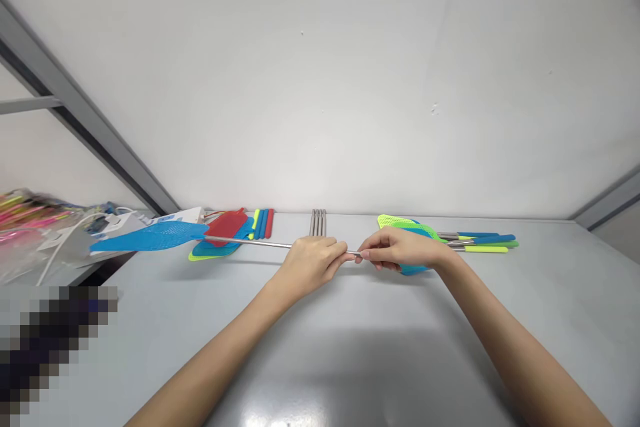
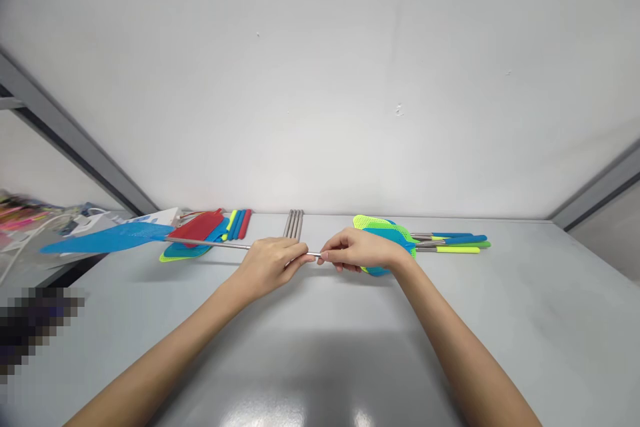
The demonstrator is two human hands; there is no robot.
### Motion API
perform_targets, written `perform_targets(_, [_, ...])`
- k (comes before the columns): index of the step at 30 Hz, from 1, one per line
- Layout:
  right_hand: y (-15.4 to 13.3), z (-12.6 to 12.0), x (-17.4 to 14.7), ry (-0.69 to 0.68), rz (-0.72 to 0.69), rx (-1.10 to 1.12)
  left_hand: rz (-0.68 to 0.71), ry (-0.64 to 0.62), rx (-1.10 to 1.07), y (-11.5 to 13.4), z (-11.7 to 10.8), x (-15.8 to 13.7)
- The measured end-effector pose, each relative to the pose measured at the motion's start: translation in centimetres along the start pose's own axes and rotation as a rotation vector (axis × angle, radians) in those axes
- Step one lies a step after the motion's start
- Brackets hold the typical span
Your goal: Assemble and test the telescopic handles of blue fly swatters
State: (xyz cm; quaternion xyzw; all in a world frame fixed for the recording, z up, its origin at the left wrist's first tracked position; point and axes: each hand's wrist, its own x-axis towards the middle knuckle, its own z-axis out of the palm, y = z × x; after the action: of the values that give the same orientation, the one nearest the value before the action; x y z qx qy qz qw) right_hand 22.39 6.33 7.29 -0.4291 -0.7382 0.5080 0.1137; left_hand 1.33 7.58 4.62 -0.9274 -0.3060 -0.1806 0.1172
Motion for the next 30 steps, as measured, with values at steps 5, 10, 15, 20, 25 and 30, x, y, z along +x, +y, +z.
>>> perform_targets(5, [0.3,0.2,0.4,0.023,0.018,0.001,0.003,-0.009,-0.022,0.2,0.2,0.1])
perform_targets(10, [0.3,0.1,0.4,0.061,0.013,-0.027,-0.080,-0.031,-0.045,1.6,1.0,0.4])
perform_targets(15, [0.5,0.5,0.7,0.071,0.005,-0.074,-0.096,-0.035,-0.038,2.6,2.3,0.1])
perform_targets(20, [1.7,1.2,1.4,0.045,0.063,-0.006,-0.111,-0.031,-0.046,2.7,3.9,-1.1])
perform_targets(25, [3.4,1.8,2.0,0.006,0.093,0.064,-0.108,-0.022,-0.061,2.9,5.4,-1.9])
perform_targets(30, [5.1,2.1,2.7,-0.123,0.097,0.218,-0.095,-0.027,-0.083,3.0,6.0,-2.0])
